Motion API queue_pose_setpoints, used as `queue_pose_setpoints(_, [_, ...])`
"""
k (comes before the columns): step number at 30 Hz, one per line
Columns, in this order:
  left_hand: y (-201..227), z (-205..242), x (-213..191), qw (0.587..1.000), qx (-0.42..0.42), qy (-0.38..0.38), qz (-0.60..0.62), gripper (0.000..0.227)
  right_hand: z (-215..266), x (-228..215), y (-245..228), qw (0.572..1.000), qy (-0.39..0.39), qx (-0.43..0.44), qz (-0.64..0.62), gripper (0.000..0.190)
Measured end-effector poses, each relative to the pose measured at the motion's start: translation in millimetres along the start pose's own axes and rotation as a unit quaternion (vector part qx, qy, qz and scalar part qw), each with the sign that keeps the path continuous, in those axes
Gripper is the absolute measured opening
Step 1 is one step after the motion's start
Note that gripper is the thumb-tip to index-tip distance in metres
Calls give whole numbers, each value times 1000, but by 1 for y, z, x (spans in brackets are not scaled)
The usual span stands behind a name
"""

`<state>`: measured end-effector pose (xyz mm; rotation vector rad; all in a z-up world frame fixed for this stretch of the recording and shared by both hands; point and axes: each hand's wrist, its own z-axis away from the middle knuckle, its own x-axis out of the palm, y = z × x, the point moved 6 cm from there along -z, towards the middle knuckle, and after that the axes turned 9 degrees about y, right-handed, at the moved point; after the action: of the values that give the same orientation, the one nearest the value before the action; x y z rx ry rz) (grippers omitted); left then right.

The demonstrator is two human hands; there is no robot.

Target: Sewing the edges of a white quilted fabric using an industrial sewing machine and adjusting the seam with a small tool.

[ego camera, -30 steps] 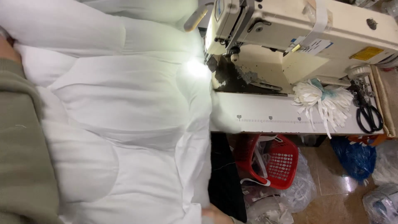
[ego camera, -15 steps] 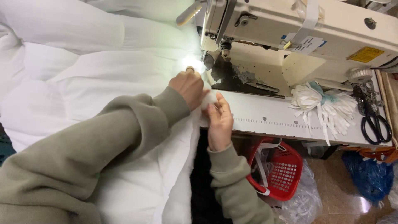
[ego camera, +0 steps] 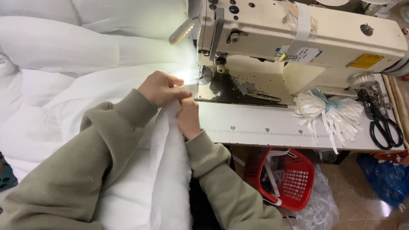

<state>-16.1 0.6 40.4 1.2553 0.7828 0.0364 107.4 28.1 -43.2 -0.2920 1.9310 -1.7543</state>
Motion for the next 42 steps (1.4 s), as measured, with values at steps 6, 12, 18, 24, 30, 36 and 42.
queue_pose_setpoints(6, [45, 3, 10, 992, 56, -95, -64, 60, -32, 18, 33, 993, 105, -46, -10, 30])
queue_pose_setpoints(12, [54, -15, 11, 975, 97, -63, -191, 70, -4, 9, 29, 970, 219, -100, -31, 19])
queue_pose_setpoints(18, [3, -48, 31, 944, 43, -34, -325, 82, 1, -5, -24, 954, 250, -159, -55, 33])
queue_pose_setpoints(24, [-13, -48, 23, 953, -16, -34, -299, 65, -12, -20, -17, 961, 274, 24, -21, 13])
queue_pose_setpoints(30, [0, -39, 15, 958, 20, 2, -286, 44, -13, -37, -22, 994, 19, -107, -29, 38])
queue_pose_setpoints(36, [37, -13, 45, 897, 124, 22, -424, 13, -21, -94, -20, 935, 218, -35, 277, 43])
queue_pose_setpoints(42, [-36, -51, 80, 769, 320, 214, -511, 14, -34, -38, 10, 887, 203, 0, 414, 20])
